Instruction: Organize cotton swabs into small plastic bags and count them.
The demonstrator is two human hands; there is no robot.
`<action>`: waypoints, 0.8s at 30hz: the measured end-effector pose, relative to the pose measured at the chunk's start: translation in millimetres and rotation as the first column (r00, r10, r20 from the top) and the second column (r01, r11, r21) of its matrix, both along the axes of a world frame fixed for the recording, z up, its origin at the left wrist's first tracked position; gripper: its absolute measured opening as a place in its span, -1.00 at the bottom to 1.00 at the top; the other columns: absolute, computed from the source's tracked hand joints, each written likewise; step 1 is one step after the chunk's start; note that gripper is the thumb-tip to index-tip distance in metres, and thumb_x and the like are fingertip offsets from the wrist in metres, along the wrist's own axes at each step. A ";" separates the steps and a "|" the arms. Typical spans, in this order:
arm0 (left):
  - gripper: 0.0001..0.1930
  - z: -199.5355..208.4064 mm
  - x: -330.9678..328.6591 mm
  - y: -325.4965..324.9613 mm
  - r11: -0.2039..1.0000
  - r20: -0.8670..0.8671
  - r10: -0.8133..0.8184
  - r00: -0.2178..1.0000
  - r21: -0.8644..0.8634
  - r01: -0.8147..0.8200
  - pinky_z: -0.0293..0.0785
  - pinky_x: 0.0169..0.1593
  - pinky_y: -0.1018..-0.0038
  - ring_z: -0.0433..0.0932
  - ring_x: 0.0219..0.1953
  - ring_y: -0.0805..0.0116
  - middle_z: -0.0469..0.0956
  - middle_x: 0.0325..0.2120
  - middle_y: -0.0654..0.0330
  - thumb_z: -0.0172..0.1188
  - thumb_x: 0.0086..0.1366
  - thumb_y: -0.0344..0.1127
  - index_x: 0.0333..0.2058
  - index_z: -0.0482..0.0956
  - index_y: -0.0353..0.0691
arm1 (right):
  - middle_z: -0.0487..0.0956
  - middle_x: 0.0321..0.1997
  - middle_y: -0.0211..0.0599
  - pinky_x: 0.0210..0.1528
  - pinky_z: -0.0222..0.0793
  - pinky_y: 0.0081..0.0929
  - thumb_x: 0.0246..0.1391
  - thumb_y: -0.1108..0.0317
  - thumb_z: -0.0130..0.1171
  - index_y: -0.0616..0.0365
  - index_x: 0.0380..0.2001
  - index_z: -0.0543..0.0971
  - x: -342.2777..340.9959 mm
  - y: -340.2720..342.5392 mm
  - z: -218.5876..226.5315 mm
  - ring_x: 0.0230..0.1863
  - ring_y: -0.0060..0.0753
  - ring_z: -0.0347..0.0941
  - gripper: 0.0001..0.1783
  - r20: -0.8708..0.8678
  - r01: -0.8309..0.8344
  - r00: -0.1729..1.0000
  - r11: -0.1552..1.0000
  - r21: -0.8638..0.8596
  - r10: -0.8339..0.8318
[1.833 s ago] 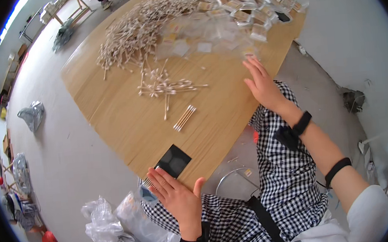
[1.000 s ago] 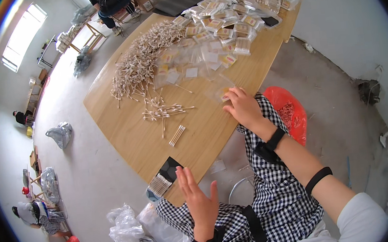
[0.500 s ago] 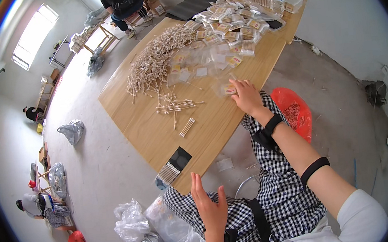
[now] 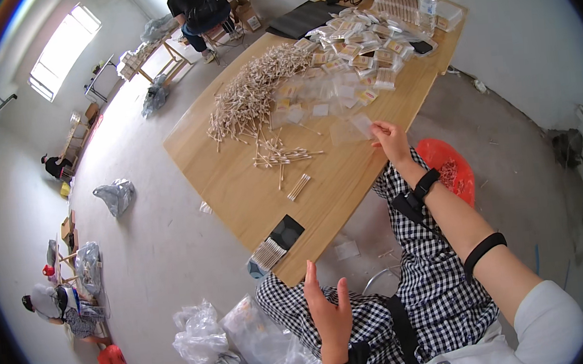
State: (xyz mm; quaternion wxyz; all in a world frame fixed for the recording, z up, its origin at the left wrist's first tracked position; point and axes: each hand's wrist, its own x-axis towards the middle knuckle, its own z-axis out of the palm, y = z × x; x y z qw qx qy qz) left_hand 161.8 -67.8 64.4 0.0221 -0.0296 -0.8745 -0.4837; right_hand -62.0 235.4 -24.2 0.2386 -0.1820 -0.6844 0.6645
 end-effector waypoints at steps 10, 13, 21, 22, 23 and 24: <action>-0.62 3.9 12.1 -5.4 0.925 0.104 0.007 0.995 0.377 -0.046 0.51 -0.07 0.49 0.59 -0.09 0.35 0.61 -0.13 0.10 0.27 0.30 -0.46 0.07 0.49 -0.38 | 0.65 -0.33 -0.44 -0.30 0.50 -0.62 0.26 0.32 0.16 0.21 -0.16 0.65 144.1 -85.0 94.6 -0.28 -0.63 0.56 -0.79 0.145 -0.605 0.751 0.760 -0.237 0.644; -0.74 14.2 9.4 11.9 0.814 0.163 0.003 0.987 0.573 -0.098 0.51 -0.14 0.58 0.60 -0.19 0.48 0.62 -0.23 0.17 0.27 0.29 -0.49 -0.05 0.54 -0.37 | 0.65 -0.27 -0.40 -0.24 0.49 -0.63 0.26 0.36 0.18 0.25 -0.15 0.65 183.4 -106.6 110.1 -0.23 -0.61 0.55 -0.79 0.114 -0.682 0.693 0.699 -0.216 0.711; -0.95 10.7 14.4 6.8 0.759 0.120 0.165 0.979 0.619 -0.204 0.48 -0.22 0.65 0.57 -0.29 0.58 0.62 -0.32 0.23 0.21 0.34 -0.51 -0.26 0.56 -0.36 | 0.64 -0.14 -0.30 -0.08 0.50 -0.60 0.20 0.45 0.22 0.26 -0.17 0.66 202.0 -132.5 123.1 -0.15 -0.53 0.56 -0.83 0.082 -0.627 0.776 0.779 0.003 0.625; -0.95 11.5 14.8 6.6 0.759 0.121 0.168 0.978 0.617 -0.207 0.48 -0.22 0.65 0.57 -0.29 0.58 0.62 -0.32 0.23 0.21 0.34 -0.51 -0.26 0.56 -0.36 | 0.63 -0.12 -0.25 -0.04 0.50 -0.60 0.18 0.50 0.22 0.26 -0.17 0.66 202.7 -133.1 124.3 -0.12 -0.49 0.58 -0.83 0.100 -0.609 0.793 0.783 0.130 0.601; -0.95 13.0 15.1 7.0 0.786 0.085 0.163 0.983 0.590 -0.182 0.49 -0.23 0.65 0.58 -0.31 0.57 0.63 -0.33 0.23 0.20 0.35 -0.51 -0.26 0.57 -0.37 | 0.63 -0.12 -0.25 -0.04 0.50 -0.60 0.18 0.50 0.22 0.26 -0.17 0.66 204.4 -133.2 123.6 -0.12 -0.49 0.58 -0.83 0.100 -0.610 0.792 0.782 0.126 0.602; -0.94 15.0 15.5 7.5 0.812 0.048 0.157 0.986 0.562 -0.157 0.50 -0.23 0.65 0.59 -0.32 0.56 0.63 -0.35 0.22 0.18 0.36 -0.51 -0.26 0.58 -0.39 | 0.62 -0.11 -0.22 -0.07 0.50 -0.55 0.16 0.47 0.25 0.23 -0.14 0.66 206.1 -132.8 122.6 -0.13 -0.40 0.58 -0.80 0.098 -0.617 0.786 0.765 0.187 0.610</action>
